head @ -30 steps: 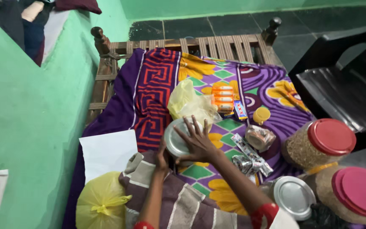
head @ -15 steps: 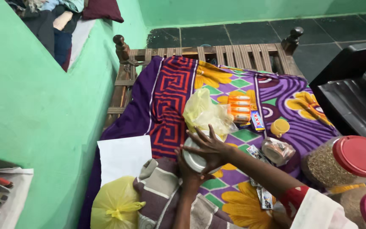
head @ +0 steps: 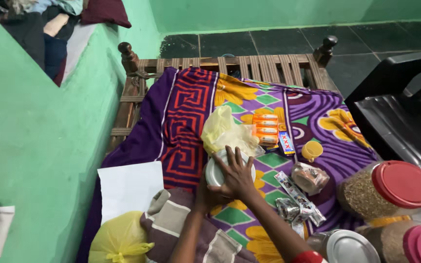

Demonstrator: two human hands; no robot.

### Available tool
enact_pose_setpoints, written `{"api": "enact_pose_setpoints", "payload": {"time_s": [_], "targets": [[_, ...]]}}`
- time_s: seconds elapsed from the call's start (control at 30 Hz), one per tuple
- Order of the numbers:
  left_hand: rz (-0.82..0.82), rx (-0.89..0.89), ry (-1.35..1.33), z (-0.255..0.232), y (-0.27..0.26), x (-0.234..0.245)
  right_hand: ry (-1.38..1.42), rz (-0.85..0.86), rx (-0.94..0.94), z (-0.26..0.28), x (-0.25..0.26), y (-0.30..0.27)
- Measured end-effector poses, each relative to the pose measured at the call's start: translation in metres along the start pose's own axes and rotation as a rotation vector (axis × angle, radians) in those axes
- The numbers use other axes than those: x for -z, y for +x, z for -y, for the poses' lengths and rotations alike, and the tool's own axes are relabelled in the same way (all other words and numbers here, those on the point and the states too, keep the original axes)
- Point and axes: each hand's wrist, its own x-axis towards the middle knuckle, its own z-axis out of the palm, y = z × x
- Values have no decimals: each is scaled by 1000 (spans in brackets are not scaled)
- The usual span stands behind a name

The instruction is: The person pours grains from a yellow plastic bag into a metal container, secures the lid, and then transfers grains from a black plastic bag into the same container. The person handles multiple containers and bags on a patterned cloth.

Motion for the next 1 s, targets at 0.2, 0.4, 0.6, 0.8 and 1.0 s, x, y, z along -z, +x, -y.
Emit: {"api": "enact_pose_setpoints", "payload": {"time_s": [0.2, 0.4, 0.6, 0.8, 1.0], "targets": [[111, 99, -37, 8, -7, 2, 47, -105, -134, 14, -1, -2], [155, 209, -36, 7, -10, -5, 73, -75, -383, 33, 9, -5], [285, 37, 144, -16, -7, -10, 37, -63, -404, 36, 10, -12], [270, -68, 428, -47, 1, -26, -50, 397, -55, -5, 32, -20], [198, -200, 764, -47, -1, -34, -89, 83, 208, -37, 20, -24]]}}
